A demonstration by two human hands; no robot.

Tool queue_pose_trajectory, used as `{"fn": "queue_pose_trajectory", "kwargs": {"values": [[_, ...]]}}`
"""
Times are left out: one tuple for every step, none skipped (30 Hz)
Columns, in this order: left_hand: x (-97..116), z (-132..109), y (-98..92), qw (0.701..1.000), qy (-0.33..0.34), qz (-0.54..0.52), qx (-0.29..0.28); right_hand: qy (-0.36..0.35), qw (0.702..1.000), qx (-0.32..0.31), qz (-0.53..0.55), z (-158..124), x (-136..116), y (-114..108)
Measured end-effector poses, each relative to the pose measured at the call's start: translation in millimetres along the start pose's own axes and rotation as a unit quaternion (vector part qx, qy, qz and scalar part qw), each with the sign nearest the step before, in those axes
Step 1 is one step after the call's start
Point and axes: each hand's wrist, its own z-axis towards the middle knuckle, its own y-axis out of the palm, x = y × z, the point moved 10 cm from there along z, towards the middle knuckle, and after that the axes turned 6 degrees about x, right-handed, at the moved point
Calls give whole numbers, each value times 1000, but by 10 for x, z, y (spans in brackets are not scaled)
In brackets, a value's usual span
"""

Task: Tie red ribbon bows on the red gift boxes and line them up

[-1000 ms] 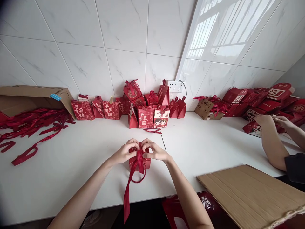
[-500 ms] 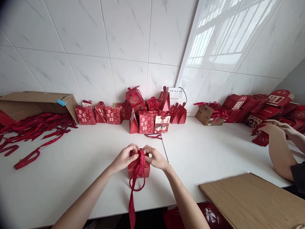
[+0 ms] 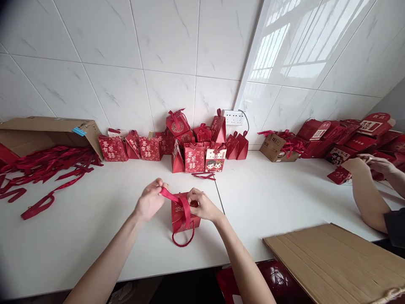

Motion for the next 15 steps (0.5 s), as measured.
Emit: {"fn": "queue_pose_trajectory", "kwargs": {"values": [[88, 19, -61, 1000, 5, -17, 13, 5, 1000, -3, 2, 0, -3, 1], [181, 34, -118, 999, 10, -38, 24, 9, 1000, -4, 2, 2, -11, -2], [277, 44, -171, 997, 17, -66, 35, 12, 1000, -3, -2, 5, -23, -9], [379, 49, -222, 994, 26, -100, 45, 16, 1000, -2, -7, 7, -33, -16], [486, 50, -272, 988, 38, -136, 55, 22, 1000, -3, -12, 7, -39, -21], [594, 47, -322, 982, 55, -168, 64, 28, 999, -5, -14, 5, -42, -23], [699, 41, -367, 977, 75, -188, 71, 33, 999, -9, -8, 0, -47, -21], [794, 36, -406, 974, 96, -191, 75, 37, 999, -14, 8, -6, -54, -17], [874, 32, -437, 974, 114, -181, 78, 38, 999, -17, 33, -13, -63, -16], [935, 32, -462, 975, 131, -160, 80, 40, 997, -18, 66, -19, -68, -21], [978, 34, -481, 977, 144, -130, 82, 46, 994, -3, 103, -20, -61, -58], [1004, 39, -500, 979, 156, -98, 87, 56, 988, 26, 139, -20, -39, -124], [1017, 42, -521, 979, 166, -64, 96, 68, 981, 65, 168, -22, -3, -210], [1024, 43, -548, 978, 176, -32, 109, 81, 973, 106, 189, -30, 35, -303], [1030, 39, -576, 974, 186, -5, 126, 90, 964, 145, 204, -42, 65, -397]]}}
